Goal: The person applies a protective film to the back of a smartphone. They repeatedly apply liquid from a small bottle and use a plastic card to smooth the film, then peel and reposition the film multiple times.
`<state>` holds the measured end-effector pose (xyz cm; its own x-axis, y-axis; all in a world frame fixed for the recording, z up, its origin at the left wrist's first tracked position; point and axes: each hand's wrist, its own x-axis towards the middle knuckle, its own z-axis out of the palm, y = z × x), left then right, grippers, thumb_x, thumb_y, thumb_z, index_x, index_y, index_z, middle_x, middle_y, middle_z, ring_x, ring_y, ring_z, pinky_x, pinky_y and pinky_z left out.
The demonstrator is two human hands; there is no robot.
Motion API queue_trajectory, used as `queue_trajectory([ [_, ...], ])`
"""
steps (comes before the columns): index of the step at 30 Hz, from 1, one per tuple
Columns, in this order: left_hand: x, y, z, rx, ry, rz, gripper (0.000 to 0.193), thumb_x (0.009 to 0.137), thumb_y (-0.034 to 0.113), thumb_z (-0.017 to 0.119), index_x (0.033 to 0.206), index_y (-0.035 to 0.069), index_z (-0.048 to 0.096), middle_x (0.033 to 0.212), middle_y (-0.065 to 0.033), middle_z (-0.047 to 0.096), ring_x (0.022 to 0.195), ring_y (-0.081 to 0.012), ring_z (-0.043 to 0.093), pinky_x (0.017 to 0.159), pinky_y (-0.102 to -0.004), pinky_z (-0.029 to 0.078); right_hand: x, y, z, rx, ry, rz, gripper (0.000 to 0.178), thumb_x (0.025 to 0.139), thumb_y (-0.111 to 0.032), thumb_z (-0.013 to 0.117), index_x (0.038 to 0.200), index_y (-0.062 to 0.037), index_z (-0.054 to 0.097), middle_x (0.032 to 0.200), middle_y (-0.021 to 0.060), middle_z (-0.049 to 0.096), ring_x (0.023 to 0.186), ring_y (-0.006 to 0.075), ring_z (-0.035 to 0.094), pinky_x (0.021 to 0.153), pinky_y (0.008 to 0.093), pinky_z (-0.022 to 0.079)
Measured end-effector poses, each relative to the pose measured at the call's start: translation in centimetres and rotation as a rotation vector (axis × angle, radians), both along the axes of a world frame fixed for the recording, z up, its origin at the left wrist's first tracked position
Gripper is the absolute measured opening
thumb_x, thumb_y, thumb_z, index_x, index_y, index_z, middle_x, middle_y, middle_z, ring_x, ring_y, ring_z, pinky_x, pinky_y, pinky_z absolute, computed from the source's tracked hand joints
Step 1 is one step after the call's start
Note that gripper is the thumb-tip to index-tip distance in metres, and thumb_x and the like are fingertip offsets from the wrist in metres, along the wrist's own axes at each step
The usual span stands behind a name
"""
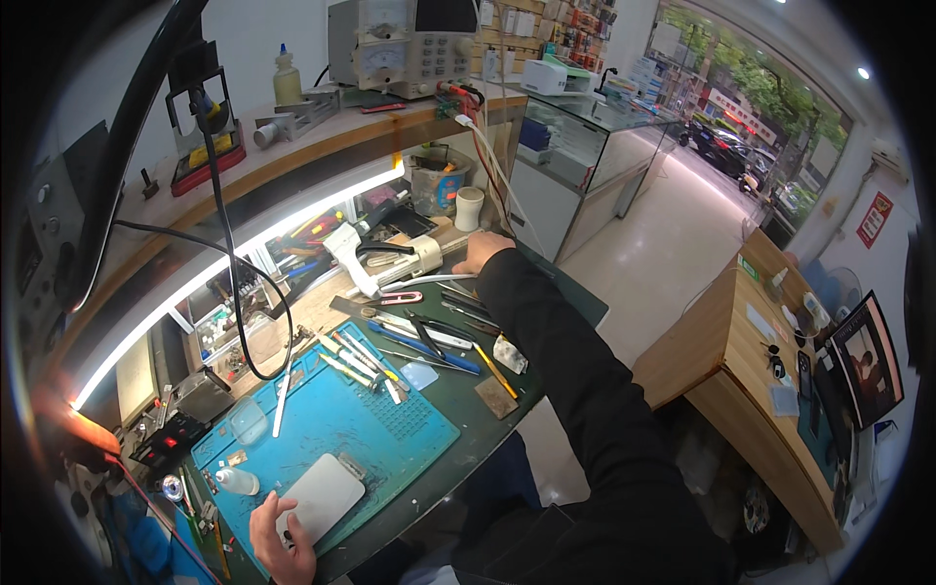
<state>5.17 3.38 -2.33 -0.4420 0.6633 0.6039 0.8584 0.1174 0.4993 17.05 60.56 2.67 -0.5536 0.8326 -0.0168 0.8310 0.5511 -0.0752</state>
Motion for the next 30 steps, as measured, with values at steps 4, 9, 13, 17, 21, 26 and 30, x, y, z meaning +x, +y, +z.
queue_trajectory([
  [4,0.1,0.4,-0.2,-0.002,-0.001,-0.002,0.054,0.095,-0.01,0.06,0.148,-0.004,0.053,0.106,-0.0163,0.072,0.098,-0.0292,0.069,0.098,-0.0448,0.052,0.0,1.1,0.0,-0.128,0.004,-0.012,0.065,0.078,-0.051,0.091,0.114,0.0016,0.079,0.122,0.0211,0.077,0.114,0.0341,0.075,0.097,0.0434,0.058],
  [9,0.3,0.3,-0.3,-0.008,-0.028,0.009,0.054,0.094,-0.009,0.062,0.147,-0.003,0.055,0.109,-0.0162,0.072,0.101,-0.0306,0.069,0.097,-0.0444,0.052,-0.4,1.7,-0.9,-0.225,0.021,0.027,0.077,0.074,-0.053,0.093,0.122,0.0049,0.076,0.125,0.0234,0.076,0.114,0.0358,0.074,0.098,0.0438,0.058],
  [13,0.7,1.0,1.6,-0.15,0.033,-0.01,0.053,0.092,-0.006,0.066,0.144,-0.001,0.058,0.114,-0.0174,0.071,0.106,-0.0353,0.068,0.096,-0.0455,0.053,-1.0,1.7,-2.1,-0.184,0.021,0.106,0.071,0.073,-0.053,0.093,0.105,0.0076,0.079,0.108,0.0247,0.079,0.1,0.0361,0.077,0.088,0.0435,0.059],
  [17,1.5,2.6,2.8,-0.305,0.086,-0.085,0.071,0.083,0.018,0.087,0.145,0.0,0.058,0.138,-0.0199,0.064,0.126,-0.0408,0.06,0.109,-0.0507,0.046,2.2,6.7,-3.0,-0.214,0.252,0.108,0.059,0.074,-0.05,0.093,0.101,0.0009,0.081,0.095,0.0201,0.08,0.089,0.0336,0.076,0.082,0.0441,0.057],
  [21,1.8,2.4,2.4,-0.367,0.113,0.001,0.087,0.07,0.029,0.095,0.143,0.001,0.059,0.142,-0.0194,0.06,0.132,-0.0404,0.055,0.11,-0.0514,0.042,4.7,6.8,-1.2,-0.101,0.392,-0.031,0.042,0.08,-0.044,0.09,0.091,-0.0044,0.082,0.092,0.0157,0.079,0.086,0.0332,0.075,0.081,0.0446,0.057],
  [26,-0.1,2.9,2.9,-0.43,0.064,-0.166,0.086,0.067,0.025,0.096,0.142,0.002,0.06,0.139,-0.0165,0.062,0.127,-0.039,0.057,0.108,-0.0498,0.045,7.2,3.1,0.3,-0.364,0.977,0.069,0.021,0.097,-0.024,0.079,0.1,-0.0035,0.074,0.081,0.0042,0.076,0.067,0.0092,0.07,0.055,0.0263,0.051],
  [30,-0.4,1.8,4.2,-0.489,0.039,-0.225,0.083,0.07,0.021,0.094,0.144,0.003,0.06,0.143,-0.0186,0.06,0.132,-0.0418,0.055,0.113,-0.0505,0.045,7.6,-4.2,2.5,-0.63,1.082,0.18,0.021,0.101,-0.024,0.075,0.109,-0.0048,0.071,0.088,0.004,0.076,0.065,0.0089,0.068,0.052,0.0252,0.045],
])
